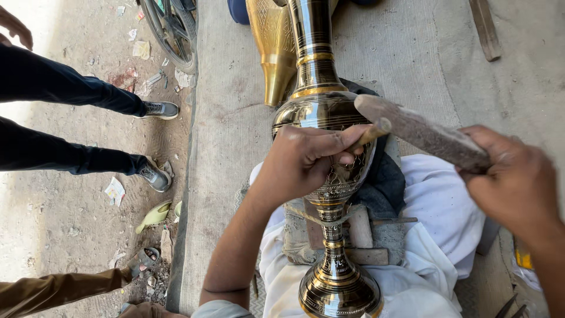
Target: The person uses a chisel and hammer to engrave a decorative pattern onto a brass vase. They hold the chisel against the vase's surface and strike it repeatedly with a hammer to create a textured design.
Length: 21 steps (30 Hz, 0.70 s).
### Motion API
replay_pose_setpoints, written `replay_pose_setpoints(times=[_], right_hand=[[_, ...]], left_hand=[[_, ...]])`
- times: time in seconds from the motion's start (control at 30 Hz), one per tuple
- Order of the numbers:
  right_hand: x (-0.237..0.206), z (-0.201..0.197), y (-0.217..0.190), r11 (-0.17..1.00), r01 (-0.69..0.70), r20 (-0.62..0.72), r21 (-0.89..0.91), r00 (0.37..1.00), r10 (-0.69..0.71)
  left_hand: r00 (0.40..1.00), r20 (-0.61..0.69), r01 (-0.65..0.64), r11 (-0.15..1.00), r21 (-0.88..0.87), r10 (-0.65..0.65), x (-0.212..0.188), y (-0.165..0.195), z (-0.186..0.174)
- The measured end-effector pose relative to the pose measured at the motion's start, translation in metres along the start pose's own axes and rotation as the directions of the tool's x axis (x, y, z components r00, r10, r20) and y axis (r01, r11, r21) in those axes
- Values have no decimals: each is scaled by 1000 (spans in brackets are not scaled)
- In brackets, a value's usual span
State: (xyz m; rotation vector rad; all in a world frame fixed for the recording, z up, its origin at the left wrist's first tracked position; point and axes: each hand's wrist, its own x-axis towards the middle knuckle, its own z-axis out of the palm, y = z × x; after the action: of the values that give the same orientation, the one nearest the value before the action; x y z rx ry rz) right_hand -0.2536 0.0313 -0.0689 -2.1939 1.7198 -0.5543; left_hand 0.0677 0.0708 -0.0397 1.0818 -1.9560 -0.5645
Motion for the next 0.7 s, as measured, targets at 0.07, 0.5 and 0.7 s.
replay_pose_setpoints(times=[0.07, 0.5, 0.7], right_hand=[[-2, 17, 5, 999, -26, 12, -39, 1000, 26], [-29, 35, -8, 937, 239, -372, 254, 919, -133], [-27, 9, -37, 945, 152, -306, 289, 950, -60]], left_hand=[[997, 73, -10, 999, -31, 12, 4, -4, -6], [962, 272, -5, 997, -74, 25, 18, -9, -14], [994, 110, -4, 1000, -17, 6, 3, -6, -6]])
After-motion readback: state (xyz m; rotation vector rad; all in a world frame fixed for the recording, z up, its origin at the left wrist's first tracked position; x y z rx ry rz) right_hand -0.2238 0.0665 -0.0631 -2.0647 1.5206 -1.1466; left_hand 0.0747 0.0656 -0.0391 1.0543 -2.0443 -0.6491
